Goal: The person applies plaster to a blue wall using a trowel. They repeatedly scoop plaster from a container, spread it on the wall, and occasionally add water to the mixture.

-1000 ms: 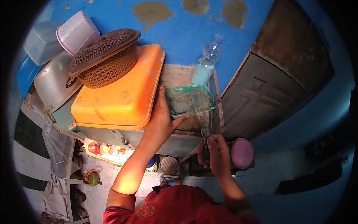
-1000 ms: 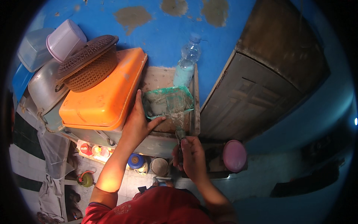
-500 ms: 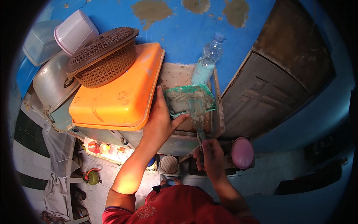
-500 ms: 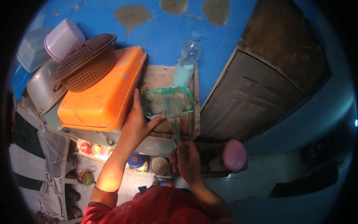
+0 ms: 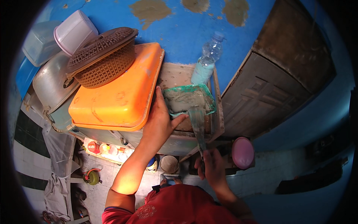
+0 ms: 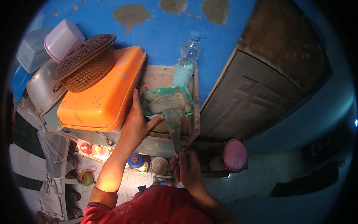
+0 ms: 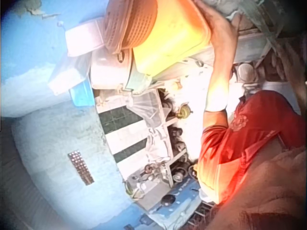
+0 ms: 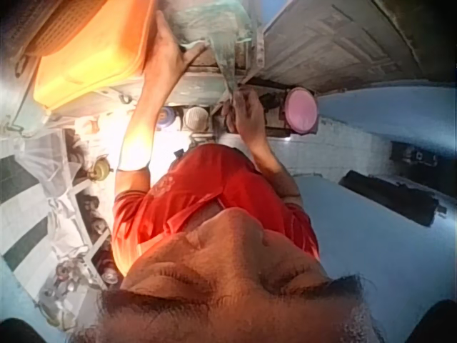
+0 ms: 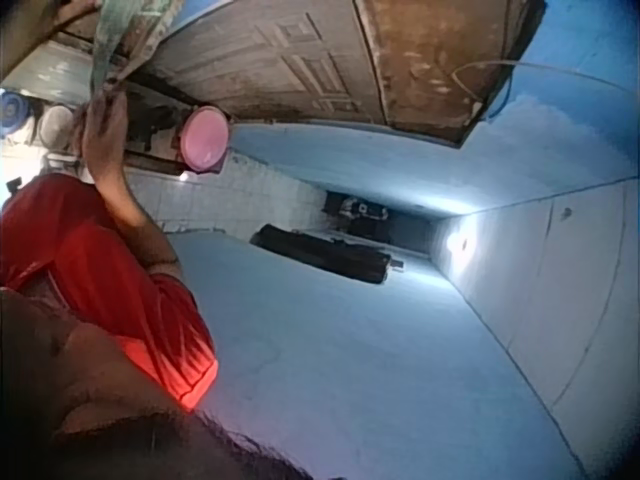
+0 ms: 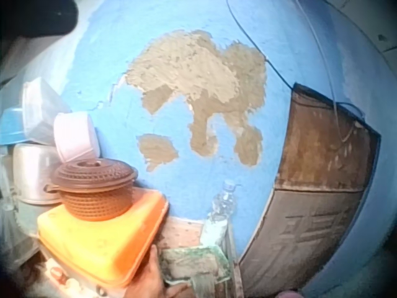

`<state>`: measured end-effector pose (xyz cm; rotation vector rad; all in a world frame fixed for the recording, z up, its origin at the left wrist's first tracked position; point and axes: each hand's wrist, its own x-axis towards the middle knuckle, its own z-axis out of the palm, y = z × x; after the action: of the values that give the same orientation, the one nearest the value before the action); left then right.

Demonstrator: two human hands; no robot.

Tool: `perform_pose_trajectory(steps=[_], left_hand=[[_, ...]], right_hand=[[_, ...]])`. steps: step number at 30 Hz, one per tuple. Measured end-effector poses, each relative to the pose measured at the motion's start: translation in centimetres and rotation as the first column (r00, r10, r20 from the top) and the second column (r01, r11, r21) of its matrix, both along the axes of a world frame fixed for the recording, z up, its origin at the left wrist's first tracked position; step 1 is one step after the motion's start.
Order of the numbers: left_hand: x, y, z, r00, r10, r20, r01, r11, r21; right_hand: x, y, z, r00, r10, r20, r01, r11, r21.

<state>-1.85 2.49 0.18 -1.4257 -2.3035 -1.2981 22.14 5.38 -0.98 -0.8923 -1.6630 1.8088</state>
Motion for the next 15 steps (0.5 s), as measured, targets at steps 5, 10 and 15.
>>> perform_pose_trajectory(steps=[5,10,15], left_hand=[[-0.2,0.0,-0.5,0.997,0.027,-0.072,-0.027,1.0,-0.007],[-0.3,0.0,-0.6,0.996,0.029,-0.087,-0.027,0.999,0.018],[-0.4,0.2,-0.9,0.994,0.021,-0.106,-0.016,0.999,0.042]], right_hand=[[0.6,-0.7,0.1,1.0,-0.004,0.026,0.004,1.0,0.002],[1.7,-2.2,-0.2,0.999,-0.036,0.036,0.038,0.997,-0.07],[4.2,-0.3,4.0,0.995,-0.093,-0.035,0.096,0.992,0.077]])
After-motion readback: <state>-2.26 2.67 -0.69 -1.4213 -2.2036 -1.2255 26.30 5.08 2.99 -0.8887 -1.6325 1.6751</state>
